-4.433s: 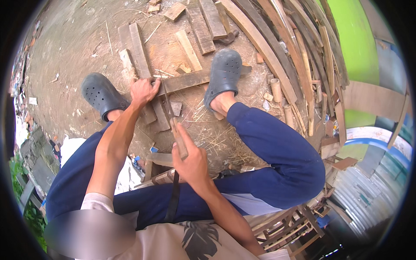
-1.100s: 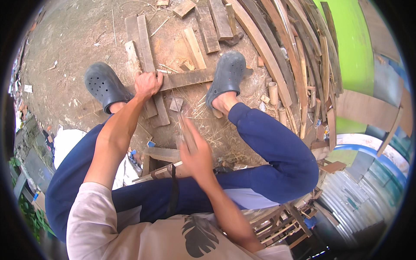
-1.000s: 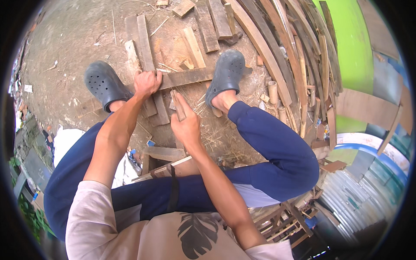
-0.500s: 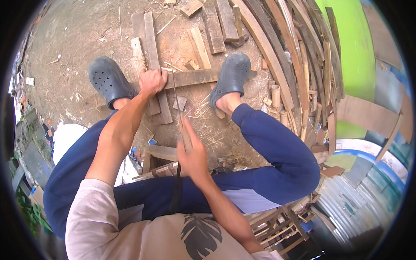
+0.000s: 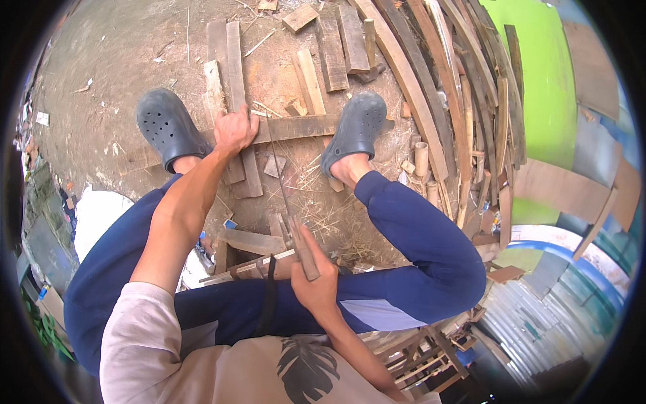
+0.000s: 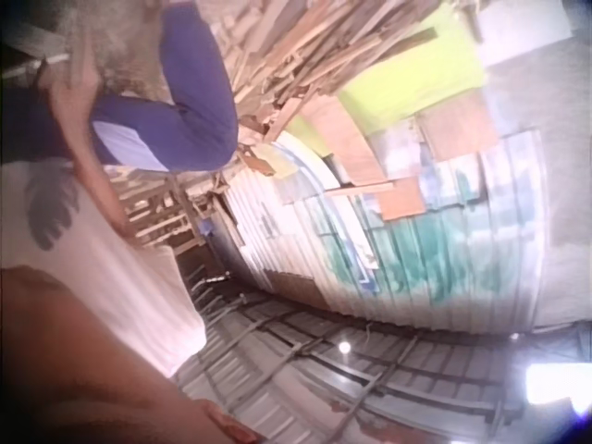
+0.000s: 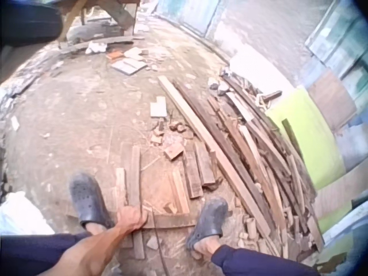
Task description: The person sits on the ground and uses a hand saw to cut a small piece of wood. They then pick up a longer wooden plank, inspect it, and place it back down among other wood pieces.
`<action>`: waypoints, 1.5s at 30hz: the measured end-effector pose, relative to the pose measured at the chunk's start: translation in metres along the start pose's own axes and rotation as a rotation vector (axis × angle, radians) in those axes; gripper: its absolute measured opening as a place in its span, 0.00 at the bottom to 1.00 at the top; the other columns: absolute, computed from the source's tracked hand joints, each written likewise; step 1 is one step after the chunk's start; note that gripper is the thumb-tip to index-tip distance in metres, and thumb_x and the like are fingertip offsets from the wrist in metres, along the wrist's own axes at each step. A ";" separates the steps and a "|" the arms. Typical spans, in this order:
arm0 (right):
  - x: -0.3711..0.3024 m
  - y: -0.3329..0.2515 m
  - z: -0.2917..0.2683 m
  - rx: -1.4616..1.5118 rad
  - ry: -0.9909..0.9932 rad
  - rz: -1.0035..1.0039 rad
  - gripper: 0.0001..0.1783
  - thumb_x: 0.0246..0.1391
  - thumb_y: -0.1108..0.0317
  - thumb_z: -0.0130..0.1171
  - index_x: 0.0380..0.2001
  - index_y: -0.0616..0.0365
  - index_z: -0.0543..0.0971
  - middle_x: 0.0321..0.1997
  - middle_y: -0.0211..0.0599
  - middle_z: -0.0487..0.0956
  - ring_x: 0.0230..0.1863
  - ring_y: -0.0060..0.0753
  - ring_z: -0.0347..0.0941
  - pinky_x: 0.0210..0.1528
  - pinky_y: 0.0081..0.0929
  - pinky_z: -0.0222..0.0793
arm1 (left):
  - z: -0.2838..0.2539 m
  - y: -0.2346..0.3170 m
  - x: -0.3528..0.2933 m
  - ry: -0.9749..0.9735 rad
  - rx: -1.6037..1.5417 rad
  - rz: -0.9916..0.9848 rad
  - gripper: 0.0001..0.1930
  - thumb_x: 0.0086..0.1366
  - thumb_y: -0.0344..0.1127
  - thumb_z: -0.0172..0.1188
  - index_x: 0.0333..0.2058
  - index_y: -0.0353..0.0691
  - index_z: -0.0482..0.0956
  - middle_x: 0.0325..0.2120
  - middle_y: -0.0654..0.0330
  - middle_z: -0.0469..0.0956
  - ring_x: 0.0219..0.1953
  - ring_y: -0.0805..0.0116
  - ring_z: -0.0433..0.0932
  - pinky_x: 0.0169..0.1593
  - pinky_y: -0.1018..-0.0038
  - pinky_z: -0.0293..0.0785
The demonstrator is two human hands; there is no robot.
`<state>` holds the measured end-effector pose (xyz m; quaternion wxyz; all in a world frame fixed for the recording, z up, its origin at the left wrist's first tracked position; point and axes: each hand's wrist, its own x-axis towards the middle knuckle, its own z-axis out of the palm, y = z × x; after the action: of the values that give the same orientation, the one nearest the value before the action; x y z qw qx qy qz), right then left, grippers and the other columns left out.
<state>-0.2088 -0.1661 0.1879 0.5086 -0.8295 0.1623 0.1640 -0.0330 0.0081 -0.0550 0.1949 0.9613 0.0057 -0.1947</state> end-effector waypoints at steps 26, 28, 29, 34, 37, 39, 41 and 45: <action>0.020 0.016 0.005 0.083 -0.016 0.177 0.31 0.54 0.81 0.52 0.64 0.64 0.70 0.57 0.52 0.80 0.59 0.37 0.77 0.60 0.33 0.69 | -0.001 -0.001 0.001 -0.016 0.026 0.014 0.24 0.69 0.50 0.46 0.50 0.32 0.73 0.24 0.43 0.83 0.31 0.46 0.83 0.60 0.48 0.63; 0.042 0.019 0.017 0.156 -0.015 0.062 0.31 0.54 0.80 0.53 0.64 0.64 0.70 0.57 0.52 0.80 0.59 0.38 0.77 0.60 0.32 0.69 | -0.001 0.000 0.001 -0.042 0.020 0.007 0.24 0.69 0.49 0.46 0.49 0.32 0.73 0.24 0.42 0.82 0.31 0.45 0.83 0.60 0.47 0.63; 0.051 0.019 0.022 0.108 0.005 0.046 0.32 0.54 0.80 0.53 0.64 0.64 0.70 0.57 0.52 0.80 0.59 0.39 0.77 0.60 0.31 0.69 | -0.001 -0.001 0.001 -0.015 0.013 0.003 0.23 0.69 0.49 0.47 0.48 0.32 0.73 0.24 0.42 0.82 0.31 0.44 0.83 0.60 0.48 0.63; -0.011 -0.006 0.002 0.072 -0.101 0.170 0.35 0.53 0.78 0.55 0.67 0.65 0.66 0.65 0.55 0.73 0.68 0.46 0.69 0.64 0.33 0.66 | 0.001 -0.001 -0.001 0.014 0.012 0.016 0.24 0.68 0.49 0.47 0.48 0.31 0.73 0.25 0.41 0.83 0.32 0.43 0.83 0.60 0.48 0.64; 0.004 -0.003 0.009 0.132 -0.036 0.052 0.36 0.51 0.80 0.55 0.66 0.66 0.67 0.64 0.56 0.74 0.65 0.43 0.72 0.65 0.31 0.64 | 0.002 0.000 -0.001 0.014 0.038 0.012 0.25 0.68 0.49 0.47 0.49 0.31 0.73 0.25 0.40 0.83 0.33 0.43 0.84 0.59 0.48 0.65; 0.039 0.012 0.027 0.124 -0.001 0.006 0.35 0.51 0.79 0.55 0.66 0.66 0.68 0.63 0.57 0.75 0.64 0.41 0.73 0.63 0.31 0.66 | 0.003 0.001 -0.001 -0.030 0.057 0.023 0.25 0.69 0.49 0.47 0.50 0.31 0.73 0.26 0.40 0.83 0.34 0.44 0.84 0.58 0.49 0.65; 0.051 0.016 0.030 0.124 0.005 -0.016 0.35 0.51 0.79 0.54 0.66 0.66 0.68 0.62 0.57 0.76 0.63 0.41 0.74 0.62 0.31 0.67 | 0.002 0.001 -0.001 0.014 0.052 0.008 0.26 0.69 0.49 0.46 0.51 0.31 0.73 0.26 0.39 0.83 0.35 0.44 0.84 0.58 0.49 0.65; 0.001 -0.002 0.000 0.102 -0.029 0.047 0.34 0.51 0.81 0.53 0.65 0.66 0.68 0.61 0.57 0.77 0.62 0.41 0.75 0.61 0.32 0.68 | 0.001 0.001 0.000 0.007 0.071 0.008 0.26 0.69 0.49 0.46 0.51 0.30 0.73 0.25 0.39 0.82 0.33 0.42 0.84 0.58 0.49 0.66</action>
<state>-0.2065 -0.1652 0.1892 0.5483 -0.7961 0.1828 0.1794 -0.0331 0.0068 -0.0557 0.1614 0.9683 -0.0044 -0.1905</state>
